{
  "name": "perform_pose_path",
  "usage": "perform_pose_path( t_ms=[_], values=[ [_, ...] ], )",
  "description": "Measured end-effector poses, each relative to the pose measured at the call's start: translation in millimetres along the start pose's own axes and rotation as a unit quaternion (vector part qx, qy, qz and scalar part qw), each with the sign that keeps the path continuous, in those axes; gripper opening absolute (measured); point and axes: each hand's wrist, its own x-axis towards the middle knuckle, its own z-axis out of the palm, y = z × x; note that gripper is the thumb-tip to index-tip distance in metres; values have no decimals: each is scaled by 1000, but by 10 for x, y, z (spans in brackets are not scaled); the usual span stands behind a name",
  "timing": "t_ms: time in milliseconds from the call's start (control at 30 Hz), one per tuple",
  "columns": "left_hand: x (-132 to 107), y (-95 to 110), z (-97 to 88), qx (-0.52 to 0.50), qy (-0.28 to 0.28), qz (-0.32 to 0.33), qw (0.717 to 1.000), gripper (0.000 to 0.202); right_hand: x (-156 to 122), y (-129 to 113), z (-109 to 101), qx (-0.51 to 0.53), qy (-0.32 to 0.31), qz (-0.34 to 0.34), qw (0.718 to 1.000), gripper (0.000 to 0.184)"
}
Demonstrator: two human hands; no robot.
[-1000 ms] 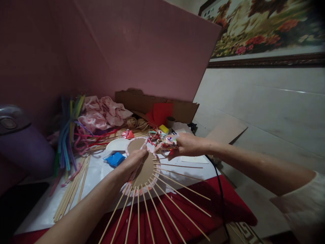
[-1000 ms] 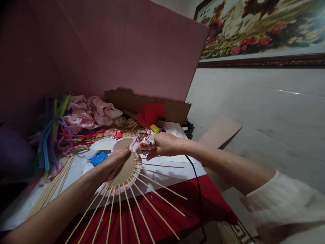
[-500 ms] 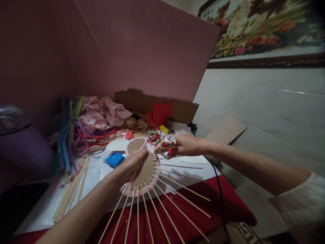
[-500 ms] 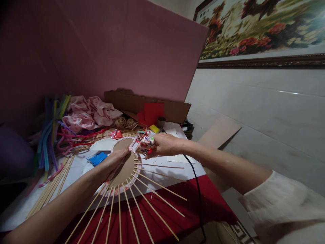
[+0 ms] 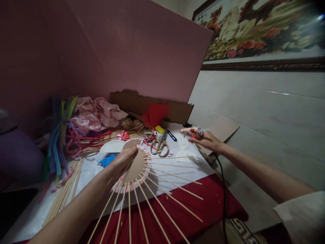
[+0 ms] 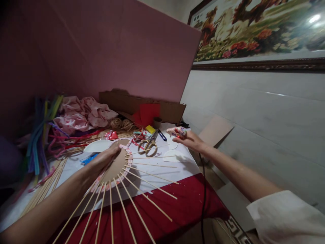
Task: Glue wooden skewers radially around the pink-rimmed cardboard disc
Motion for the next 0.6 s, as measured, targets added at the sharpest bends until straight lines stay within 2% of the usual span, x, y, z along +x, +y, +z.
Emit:
perform_pose_path(
  t_ms=[67,133,267,467,600],
  values=[
    [-3,41,-50,-3,-5,7,1000,27,-201,241,118,-60,13,9,998,36],
    [-5,82,-99,0,14,11,1000,26,-425,370,251,-102,3,16,995,38],
    [-3,146,-162,10,45,23,999,26,-725,400,467,-169,-38,-14,985,41],
    [-9,187,-174,-7,65,31,997,25,-707,447,596,-230,-34,-19,972,54],
    [4,209,-212,-11,72,33,997,27,-663,456,573,-229,-38,-48,971,59]
  ],
)
